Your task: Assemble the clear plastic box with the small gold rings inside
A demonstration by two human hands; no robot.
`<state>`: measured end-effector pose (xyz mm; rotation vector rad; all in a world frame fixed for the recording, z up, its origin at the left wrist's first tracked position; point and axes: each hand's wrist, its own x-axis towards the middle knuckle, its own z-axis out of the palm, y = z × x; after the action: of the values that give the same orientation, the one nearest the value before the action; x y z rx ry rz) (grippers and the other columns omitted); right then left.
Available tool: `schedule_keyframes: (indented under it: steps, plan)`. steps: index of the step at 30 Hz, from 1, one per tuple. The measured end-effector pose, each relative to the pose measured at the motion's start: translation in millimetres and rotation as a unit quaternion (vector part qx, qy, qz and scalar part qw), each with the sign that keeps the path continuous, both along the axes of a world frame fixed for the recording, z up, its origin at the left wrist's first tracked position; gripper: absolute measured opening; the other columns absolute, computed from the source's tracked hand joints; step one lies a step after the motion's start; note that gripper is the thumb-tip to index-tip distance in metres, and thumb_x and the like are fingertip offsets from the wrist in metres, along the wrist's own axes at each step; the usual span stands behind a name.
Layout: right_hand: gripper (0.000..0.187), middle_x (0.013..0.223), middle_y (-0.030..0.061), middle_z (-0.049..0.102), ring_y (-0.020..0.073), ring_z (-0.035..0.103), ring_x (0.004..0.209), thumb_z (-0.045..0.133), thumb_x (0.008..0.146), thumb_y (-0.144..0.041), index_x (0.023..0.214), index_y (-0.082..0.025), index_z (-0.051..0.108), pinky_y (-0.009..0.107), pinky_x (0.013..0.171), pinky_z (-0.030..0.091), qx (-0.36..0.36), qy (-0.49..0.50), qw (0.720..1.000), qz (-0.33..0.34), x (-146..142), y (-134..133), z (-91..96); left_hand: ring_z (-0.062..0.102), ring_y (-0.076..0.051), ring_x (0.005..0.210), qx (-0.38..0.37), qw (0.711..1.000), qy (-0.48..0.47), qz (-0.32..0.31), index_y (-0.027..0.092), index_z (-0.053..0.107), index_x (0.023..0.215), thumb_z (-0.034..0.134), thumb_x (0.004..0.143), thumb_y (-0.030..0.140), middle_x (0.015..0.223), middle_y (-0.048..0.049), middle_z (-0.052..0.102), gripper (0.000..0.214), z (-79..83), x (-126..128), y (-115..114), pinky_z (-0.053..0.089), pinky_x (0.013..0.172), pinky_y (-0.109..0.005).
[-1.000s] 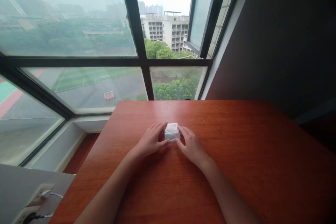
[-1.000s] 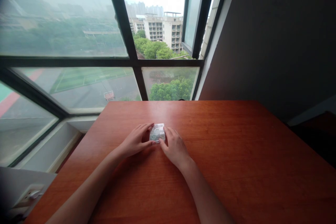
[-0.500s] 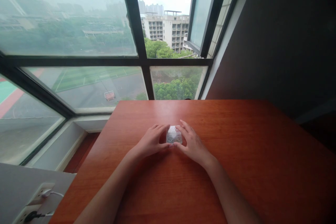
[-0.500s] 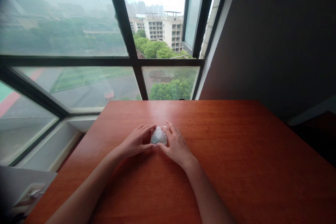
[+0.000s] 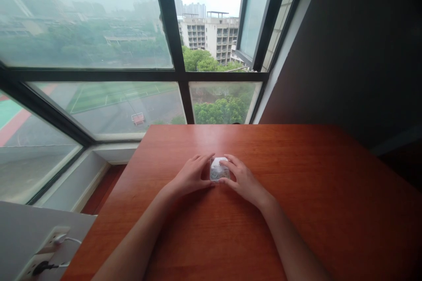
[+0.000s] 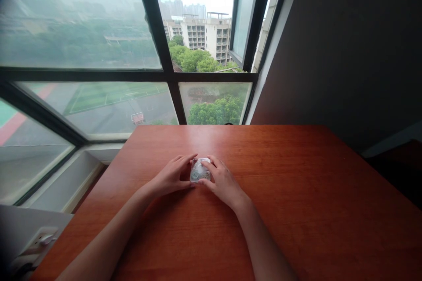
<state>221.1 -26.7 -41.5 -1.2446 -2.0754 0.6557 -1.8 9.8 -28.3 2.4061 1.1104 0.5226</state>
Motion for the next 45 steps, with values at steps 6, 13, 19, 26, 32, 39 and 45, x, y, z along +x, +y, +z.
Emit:
schedule_keyframes:
  steps: [6, 13, 19, 26, 32, 39, 45]
  plan:
    - [0.048, 0.143, 0.0089, 0.043, 0.0221, 0.042, 0.131, 0.063, 0.083, -0.029, 0.13, -0.025, 0.054, 0.039, 0.11, 0.034, -0.02, -0.003, 1.0, -0.005, 1.4, -1.0, 3.8, 0.051, -0.028, 0.117, -0.009, 1.0, -0.001, 0.0, 0.024, 0.034, 0.142, 0.076, 0.068, 0.04, 0.132, -0.0091, 0.055, 0.086, -1.6, -0.9, 0.2, 0.04, 0.099, -0.042]
    - [0.048, 0.138, 0.0091, 0.05, 0.0232, 0.046, 0.126, 0.067, 0.081, -0.032, 0.128, -0.025, 0.057, 0.042, 0.107, 0.037, 0.002, -0.044, 0.999, -0.008, 5.2, 2.7, 4.7, 0.051, -0.028, 0.118, -0.009, 1.0, 0.007, 0.007, 0.023, 0.034, 0.142, 0.076, 0.067, 0.037, 0.132, -0.0095, 0.055, 0.087, -1.0, -0.5, 0.1, 0.041, 0.099, -0.042]
    - [0.052, 0.137, 0.0065, 0.052, 0.0228, 0.047, 0.123, 0.069, 0.08, -0.039, 0.129, -0.028, 0.055, 0.044, 0.103, 0.038, 0.014, -0.099, 0.995, -0.027, 5.1, 2.3, 6.6, 0.051, -0.027, 0.115, 0.001, 1.0, 0.002, -0.005, 0.024, 0.045, 0.134, 0.073, 0.071, 0.041, 0.128, -0.0078, 0.058, 0.072, 6.5, 2.1, -2.2, 0.041, 0.098, -0.04]
    - [0.053, 0.141, 0.0065, 0.048, 0.0237, 0.044, 0.126, 0.067, 0.081, -0.038, 0.132, -0.032, 0.051, 0.045, 0.102, 0.037, 0.002, -0.124, 0.992, -0.028, 3.9, 0.3, 8.0, 0.052, -0.027, 0.113, -0.01, 1.0, -0.001, -0.012, 0.025, 0.047, 0.131, 0.071, 0.074, 0.047, 0.126, -0.0072, 0.059, 0.066, 8.9, 0.5, -1.3, 0.04, 0.098, -0.04]
    - [0.054, 0.148, 0.0077, 0.036, 0.0238, 0.037, 0.133, 0.061, 0.084, -0.035, 0.136, -0.03, 0.046, 0.044, 0.103, 0.037, -0.01, -0.105, 0.994, -0.04, 1.8, -0.4, -0.4, 0.052, -0.027, 0.114, -0.004, 1.0, 0.003, 0.001, 0.025, 0.048, 0.131, 0.07, 0.075, 0.047, 0.128, -0.0086, 0.056, 0.064, 6.3, 3.3, -1.9, 0.041, 0.097, -0.04]
    - [0.051, 0.132, 0.0125, 0.054, 0.0277, 0.048, 0.12, 0.054, 0.087, -0.031, 0.136, -0.019, 0.045, 0.044, 0.099, 0.04, 0.042, -0.132, 0.984, -0.114, -13.1, -4.0, -6.9, 0.053, -0.029, 0.11, 0.041, 0.994, 0.001, 0.098, 0.023, 0.043, 0.133, 0.064, 0.078, 0.05, 0.122, -0.0114, 0.056, 0.065, -7.4, 14.5, -6.0, 0.043, 0.093, -0.042]
    - [0.057, 0.127, 0.0163, 0.056, 0.0291, 0.049, 0.116, 0.058, 0.084, -0.032, 0.136, -0.013, 0.043, 0.044, 0.096, 0.041, 0.058, -0.138, 0.977, -0.149, -19.3, -4.3, -13.2, 0.052, -0.03, 0.114, 0.031, 0.992, -0.01, 0.119, 0.02, 0.044, 0.131, 0.067, 0.076, 0.048, 0.125, -0.0124, 0.056, 0.066, -10.3, 17.2, -6.6, 0.042, 0.094, -0.043]
